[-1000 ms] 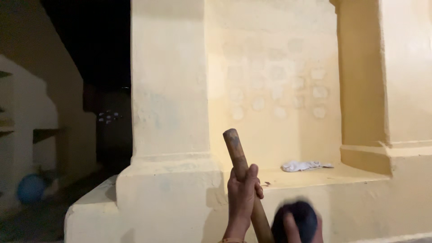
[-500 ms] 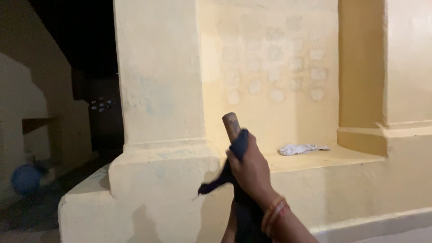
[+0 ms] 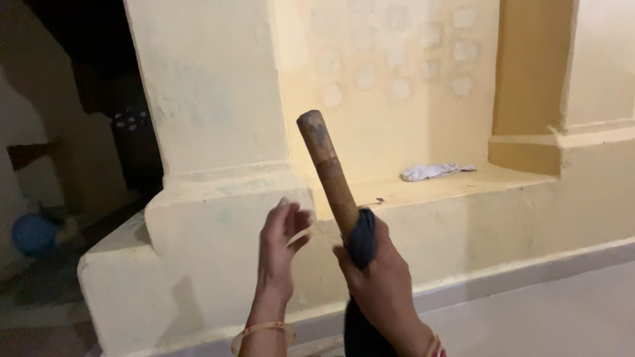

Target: The person picks up several hand tools including axes, pickaxes, and a sickle from a tiled floor, handles them by their wooden shafts and metal heads, and wipes them with a dark cloth.

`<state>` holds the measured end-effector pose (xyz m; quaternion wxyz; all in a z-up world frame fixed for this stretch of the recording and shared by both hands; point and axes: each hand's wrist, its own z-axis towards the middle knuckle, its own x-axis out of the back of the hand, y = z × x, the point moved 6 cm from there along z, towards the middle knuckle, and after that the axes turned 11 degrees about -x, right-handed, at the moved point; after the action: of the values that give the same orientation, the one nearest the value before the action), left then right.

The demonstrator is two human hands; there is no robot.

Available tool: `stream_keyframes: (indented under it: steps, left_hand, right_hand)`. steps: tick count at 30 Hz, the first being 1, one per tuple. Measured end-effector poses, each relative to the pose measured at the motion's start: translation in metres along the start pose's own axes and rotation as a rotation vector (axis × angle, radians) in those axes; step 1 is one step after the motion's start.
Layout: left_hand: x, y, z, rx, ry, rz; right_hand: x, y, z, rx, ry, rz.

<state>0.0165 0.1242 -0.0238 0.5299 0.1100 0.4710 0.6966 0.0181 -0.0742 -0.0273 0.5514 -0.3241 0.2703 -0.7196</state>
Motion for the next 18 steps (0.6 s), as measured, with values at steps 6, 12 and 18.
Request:
stream_keyframes:
  steps: [6,12,18]
  left_hand:
    - [-0.083,0.004,-0.025,-0.035,-0.200,0.070]
    - [-0.108,-0.034,-0.048,0.043,-0.126,-0.130]
    - [-0.107,-0.041,-0.049,-0.043,-0.137,-0.187]
  right_hand:
    - [-0.015,0.130,-0.018,-0.111,0.084,-0.073]
    - [-0.017,0.176,-0.060,0.303,0.131,-0.014]
    - [0.013,0.160,-0.101,-0.302,0.161,-0.058]
